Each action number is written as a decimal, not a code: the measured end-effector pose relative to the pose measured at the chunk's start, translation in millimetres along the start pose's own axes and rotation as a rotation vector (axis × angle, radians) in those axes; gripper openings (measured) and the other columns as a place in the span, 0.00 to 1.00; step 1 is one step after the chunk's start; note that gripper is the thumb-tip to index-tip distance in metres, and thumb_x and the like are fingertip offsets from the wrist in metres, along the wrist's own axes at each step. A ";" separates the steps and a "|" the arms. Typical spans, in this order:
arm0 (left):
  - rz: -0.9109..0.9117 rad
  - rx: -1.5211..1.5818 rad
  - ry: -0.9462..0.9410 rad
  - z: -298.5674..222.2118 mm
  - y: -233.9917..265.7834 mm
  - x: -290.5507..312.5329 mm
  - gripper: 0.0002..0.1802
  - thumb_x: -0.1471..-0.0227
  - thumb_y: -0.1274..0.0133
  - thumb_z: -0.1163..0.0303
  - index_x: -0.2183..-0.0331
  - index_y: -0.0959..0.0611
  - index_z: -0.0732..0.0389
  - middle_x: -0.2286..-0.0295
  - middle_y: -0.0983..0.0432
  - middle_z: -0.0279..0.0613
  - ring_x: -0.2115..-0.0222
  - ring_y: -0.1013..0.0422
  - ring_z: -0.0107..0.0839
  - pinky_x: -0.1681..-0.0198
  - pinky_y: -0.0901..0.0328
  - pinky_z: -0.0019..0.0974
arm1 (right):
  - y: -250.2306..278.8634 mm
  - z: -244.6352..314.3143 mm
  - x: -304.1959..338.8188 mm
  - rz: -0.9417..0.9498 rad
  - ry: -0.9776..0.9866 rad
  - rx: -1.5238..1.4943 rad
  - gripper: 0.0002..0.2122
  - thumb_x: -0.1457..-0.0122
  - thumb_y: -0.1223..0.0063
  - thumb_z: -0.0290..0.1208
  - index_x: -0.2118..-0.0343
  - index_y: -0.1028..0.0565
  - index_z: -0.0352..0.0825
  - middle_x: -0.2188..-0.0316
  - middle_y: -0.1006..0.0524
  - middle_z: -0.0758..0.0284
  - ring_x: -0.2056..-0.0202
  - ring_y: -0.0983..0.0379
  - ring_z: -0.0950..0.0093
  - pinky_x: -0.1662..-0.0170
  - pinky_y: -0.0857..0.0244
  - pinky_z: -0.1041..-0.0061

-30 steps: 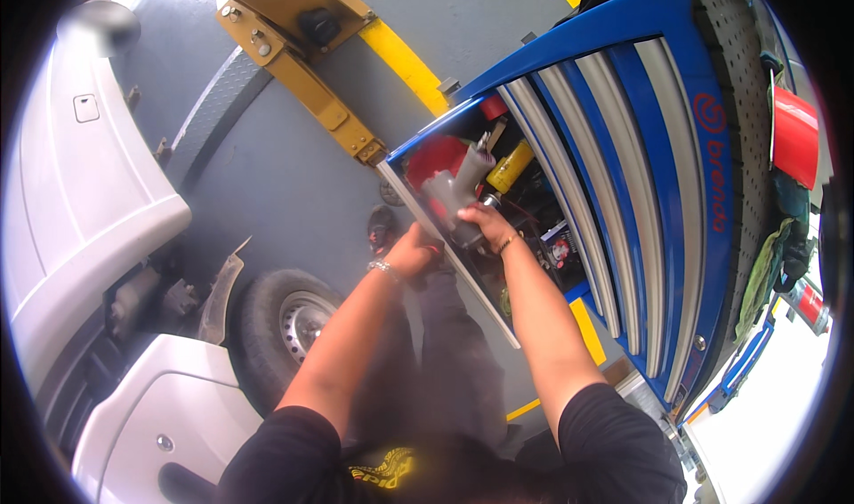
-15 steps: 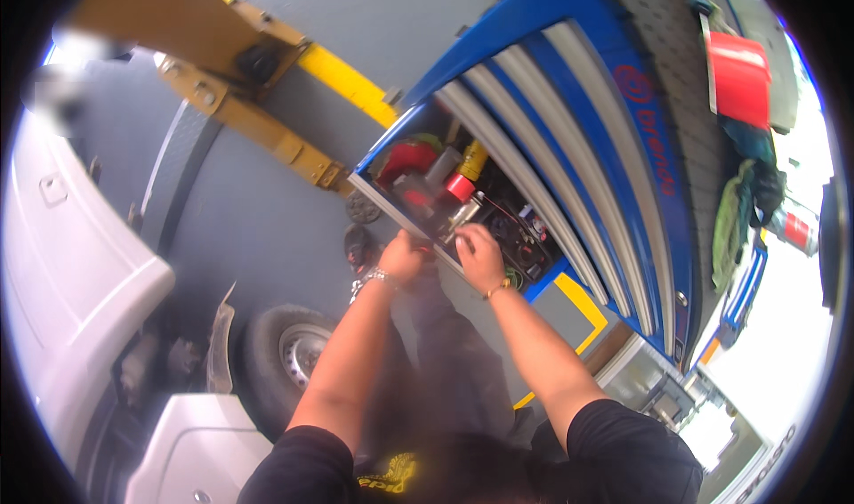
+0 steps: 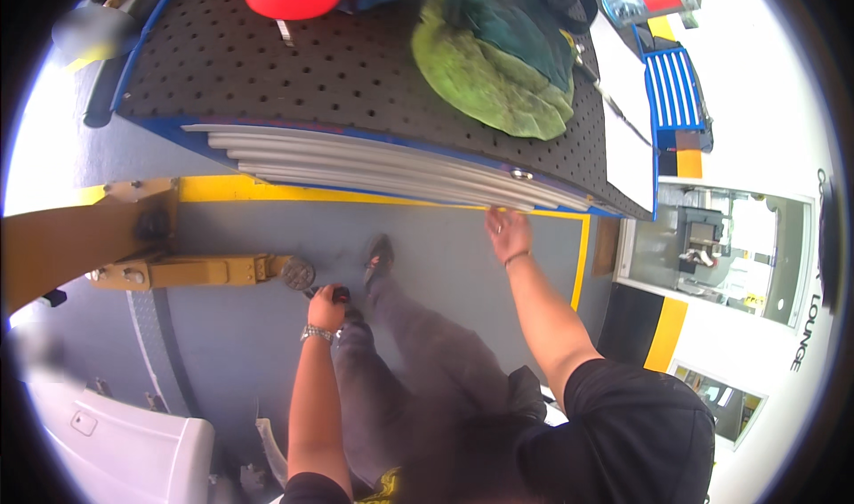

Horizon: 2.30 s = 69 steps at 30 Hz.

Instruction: The person opens and closes multiple drawers in a tool chest, selects and places various tools and items, and handles a clipboard with a form. The person also walks around the garage and interacts with another person.

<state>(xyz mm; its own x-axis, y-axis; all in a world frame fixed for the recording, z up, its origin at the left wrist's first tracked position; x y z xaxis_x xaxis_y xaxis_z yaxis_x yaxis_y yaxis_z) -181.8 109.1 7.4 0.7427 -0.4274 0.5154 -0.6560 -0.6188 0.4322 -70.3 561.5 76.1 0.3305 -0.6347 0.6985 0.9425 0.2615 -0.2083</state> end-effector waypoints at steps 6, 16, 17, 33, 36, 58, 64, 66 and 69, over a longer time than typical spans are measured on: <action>0.193 -0.079 0.174 44.6 -20.6 41.6 0.21 0.58 0.51 0.74 0.58 0.18 0.55 0.62 0.21 0.52 0.58 0.26 0.50 0.53 0.33 0.45 | -8.0 -22.9 -18.8 -0.330 0.041 -0.413 0.29 0.37 0.61 0.45 0.38 0.46 0.31 0.40 0.42 0.53 0.42 0.39 0.60 0.36 0.50 0.57; 0.151 -0.160 0.197 44.0 0.4 31.1 0.18 0.57 0.49 0.71 0.60 0.18 0.60 0.66 0.21 0.56 0.61 0.25 0.52 0.57 0.31 0.47 | -42.3 -67.7 -20.3 0.047 -0.011 -0.422 0.25 0.35 0.65 0.57 0.57 0.36 0.33 0.62 0.34 0.66 0.63 0.38 0.71 0.47 0.45 0.62; 0.131 -0.127 0.202 45.3 -0.1 32.2 0.18 0.58 0.49 0.70 0.61 0.19 0.62 0.66 0.21 0.57 0.61 0.25 0.53 0.58 0.32 0.46 | -28.3 -72.0 -15.2 0.030 -0.012 -0.328 0.25 0.34 0.65 0.55 0.55 0.36 0.32 0.59 0.32 0.66 0.59 0.35 0.71 0.47 0.45 0.61; 0.096 0.975 0.507 -18.0 -62.9 76.5 0.21 0.57 0.53 0.82 0.56 0.26 0.66 0.64 0.26 0.39 0.64 0.30 0.31 0.59 0.34 0.32 | 13.8 -21.0 139.5 -0.115 1.068 1.896 0.17 0.48 0.43 0.34 0.54 0.29 0.39 0.58 0.27 0.66 0.52 0.31 0.64 0.47 0.42 0.59; 0.028 1.020 0.605 -12.5 -64.9 94.9 0.15 0.59 0.54 0.82 0.63 0.26 0.66 0.68 0.27 0.40 0.66 0.29 0.34 0.61 0.33 0.36 | 11.0 -29.3 110.9 0.225 0.868 2.036 0.17 0.50 0.42 0.33 0.56 0.28 0.39 0.58 0.27 0.66 0.52 0.31 0.65 0.48 0.42 0.60; 0.012 0.985 0.784 40.2 -92.5 118.2 0.18 0.60 0.53 0.84 0.62 0.25 0.63 0.67 0.26 0.39 0.64 0.30 0.35 0.59 0.33 0.36 | -101.4 -86.5 141.3 0.487 1.040 1.870 0.20 0.54 0.37 0.34 0.56 0.27 0.39 0.54 0.30 0.67 0.49 0.34 0.64 0.49 0.42 0.56; 0.025 0.911 0.712 22.7 -88.8 105.6 0.17 0.59 0.53 0.84 0.63 0.24 0.63 0.68 0.26 0.36 0.66 0.30 0.32 0.60 0.35 0.34 | -97.9 -82.6 130.3 0.519 1.075 1.809 0.17 0.56 0.37 0.30 0.62 0.29 0.40 0.59 0.28 0.71 0.54 0.33 0.67 0.48 0.44 0.60; 0.023 0.907 0.705 18.3 -85.9 103.2 0.16 0.59 0.52 0.83 0.64 0.23 0.63 0.68 0.25 0.36 0.66 0.30 0.31 0.60 0.35 0.34 | -99.1 -77.3 132.1 0.542 1.116 1.769 0.18 0.56 0.36 0.29 0.61 0.30 0.40 0.60 0.28 0.71 0.55 0.33 0.67 0.48 0.43 0.60; 0.015 0.873 0.706 13.0 -80.2 101.4 0.16 0.59 0.52 0.83 0.63 0.23 0.63 0.68 0.25 0.36 0.67 0.30 0.30 0.60 0.35 0.33 | -103.4 -70.8 133.7 0.549 1.134 1.742 0.19 0.56 0.36 0.29 0.61 0.31 0.40 0.60 0.28 0.71 0.55 0.33 0.67 0.49 0.43 0.61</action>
<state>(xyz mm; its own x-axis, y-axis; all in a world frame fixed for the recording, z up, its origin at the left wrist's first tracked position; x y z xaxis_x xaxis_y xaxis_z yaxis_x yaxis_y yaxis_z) -52.1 106.8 15.4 0.3112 -0.1403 0.9399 -0.1393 -0.9851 -0.1010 -120.0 398.1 142.5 0.9857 -0.1566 0.0622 -0.0072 0.3300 0.9440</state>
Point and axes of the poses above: each hand's wrist, its own x-axis away from the middle knuckle, its own y-axis out of the back of the hand, z = x × y, the point moved 10 cm from there along -x, towards the middle knuckle
